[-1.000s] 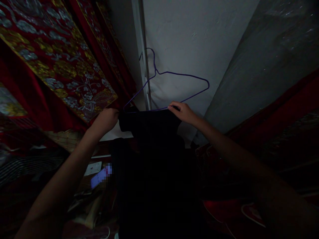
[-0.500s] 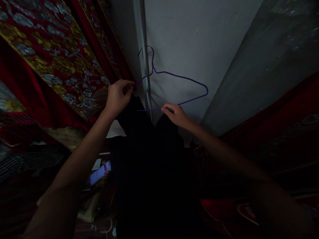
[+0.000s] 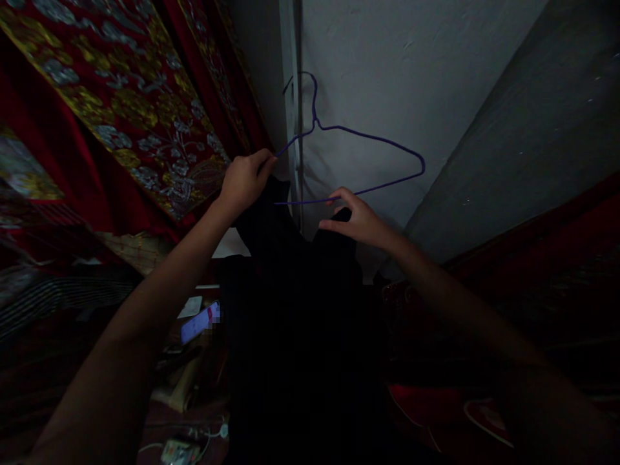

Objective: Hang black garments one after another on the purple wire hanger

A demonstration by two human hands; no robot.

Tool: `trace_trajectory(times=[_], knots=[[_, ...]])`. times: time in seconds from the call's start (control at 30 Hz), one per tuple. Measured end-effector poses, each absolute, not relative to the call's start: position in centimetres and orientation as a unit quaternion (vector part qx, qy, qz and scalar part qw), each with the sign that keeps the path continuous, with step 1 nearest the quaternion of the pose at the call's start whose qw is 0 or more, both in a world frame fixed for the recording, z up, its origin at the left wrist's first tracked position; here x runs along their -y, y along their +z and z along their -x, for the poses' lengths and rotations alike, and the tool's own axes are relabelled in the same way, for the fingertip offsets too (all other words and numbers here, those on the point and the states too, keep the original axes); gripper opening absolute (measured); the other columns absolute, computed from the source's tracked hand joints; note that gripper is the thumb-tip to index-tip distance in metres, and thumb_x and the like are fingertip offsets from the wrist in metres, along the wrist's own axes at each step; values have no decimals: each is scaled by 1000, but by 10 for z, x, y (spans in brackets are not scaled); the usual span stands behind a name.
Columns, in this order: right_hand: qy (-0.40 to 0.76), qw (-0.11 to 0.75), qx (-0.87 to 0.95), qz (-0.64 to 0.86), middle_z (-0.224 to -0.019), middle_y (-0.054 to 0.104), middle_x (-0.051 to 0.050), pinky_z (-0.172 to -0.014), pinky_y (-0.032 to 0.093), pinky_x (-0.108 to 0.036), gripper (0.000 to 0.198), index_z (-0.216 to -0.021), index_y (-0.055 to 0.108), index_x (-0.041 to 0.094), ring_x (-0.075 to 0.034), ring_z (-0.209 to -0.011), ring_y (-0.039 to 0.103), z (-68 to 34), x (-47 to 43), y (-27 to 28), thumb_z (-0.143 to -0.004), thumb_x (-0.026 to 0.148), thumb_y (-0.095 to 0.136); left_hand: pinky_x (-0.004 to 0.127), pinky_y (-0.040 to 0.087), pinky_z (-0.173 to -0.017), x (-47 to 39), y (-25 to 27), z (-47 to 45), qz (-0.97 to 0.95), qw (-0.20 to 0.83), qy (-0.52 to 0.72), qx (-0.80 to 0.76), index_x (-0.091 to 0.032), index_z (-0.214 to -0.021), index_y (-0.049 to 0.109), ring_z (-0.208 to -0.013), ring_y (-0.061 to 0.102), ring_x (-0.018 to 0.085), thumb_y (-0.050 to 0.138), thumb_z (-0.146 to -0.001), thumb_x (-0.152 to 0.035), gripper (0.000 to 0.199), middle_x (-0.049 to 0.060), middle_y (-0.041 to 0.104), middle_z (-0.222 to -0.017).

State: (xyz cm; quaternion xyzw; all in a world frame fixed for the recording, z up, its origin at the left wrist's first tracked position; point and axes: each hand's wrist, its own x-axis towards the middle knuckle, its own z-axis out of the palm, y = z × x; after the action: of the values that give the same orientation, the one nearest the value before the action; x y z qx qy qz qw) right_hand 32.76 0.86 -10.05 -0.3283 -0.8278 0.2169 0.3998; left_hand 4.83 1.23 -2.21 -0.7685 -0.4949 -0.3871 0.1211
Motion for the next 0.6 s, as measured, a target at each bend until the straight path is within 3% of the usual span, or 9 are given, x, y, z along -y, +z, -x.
trace_trajectory(times=[0.07, 0.13, 0.23, 0.33, 0.43, 0.6], knots=[[187, 347, 844, 364, -97, 66, -4, -77, 50, -37, 85, -138, 47, 27, -26, -87, 65, -340, 2, -98, -66, 49, 87, 28, 41, -71, -15, -17, -39, 786, 112, -370, 482, -17, -93, 70, -73, 61, 19, 49, -101, -36, 30, 5, 69, -80], [157, 348, 834, 398, -89, 66, -1, -73, 50, -37, 95, -150, 34, 29, -24, -78, 65, -356, 8, -97, -70, 40, 85, 28, 40, -70, -17, -13, -28, 797, 113, -353, 477, -16, -90, 69, -70, 59, 18, 50, -100, -34, 28, 4, 67, -78], [146, 472, 754, 432, -83, 67, -2, -69, 49, -35, 97, -153, 26, 23, -21, -69, 63, -381, 3, -91, -74, 31, 82, 28, 39, -70, -16, -8, -20, 804, 123, -339, 472, -16, -86, 68, -67, 56, 16, 50, -100, -32, 28, 3, 64, -74], [202, 566, 661, 449, -98, 72, -14, -72, 50, -35, 103, -152, 27, 13, -21, -78, 67, -403, -18, -78, -70, 27, 87, 29, 40, -72, -14, -5, -27, 815, 120, -333, 458, -16, -84, 67, -67, 55, 16, 50, -99, -31, 27, 3, 61, -72], [253, 551, 635, 479, -113, 71, -23, -78, 51, -35, 81, -142, 47, 9, -22, -91, 70, -421, -38, -63, -72, 21, 85, 30, 41, -72, -13, -6, -35, 815, 127, -329, 460, -16, -84, 66, -67, 55, 17, 49, -99, -31, 27, 3, 60, -71], [109, 393, 775, 482, -103, 76, -14, -79, 47, -33, 42, -120, 72, 11, -19, -89, 67, -442, -44, -49, -79, 15, 78, 32, 43, -71, -15, -12, -22, 796, 146, -308, 500, -17, -94, 67, -68, 58, 20, 46, -100, -33, 27, 5, 62, -74]])
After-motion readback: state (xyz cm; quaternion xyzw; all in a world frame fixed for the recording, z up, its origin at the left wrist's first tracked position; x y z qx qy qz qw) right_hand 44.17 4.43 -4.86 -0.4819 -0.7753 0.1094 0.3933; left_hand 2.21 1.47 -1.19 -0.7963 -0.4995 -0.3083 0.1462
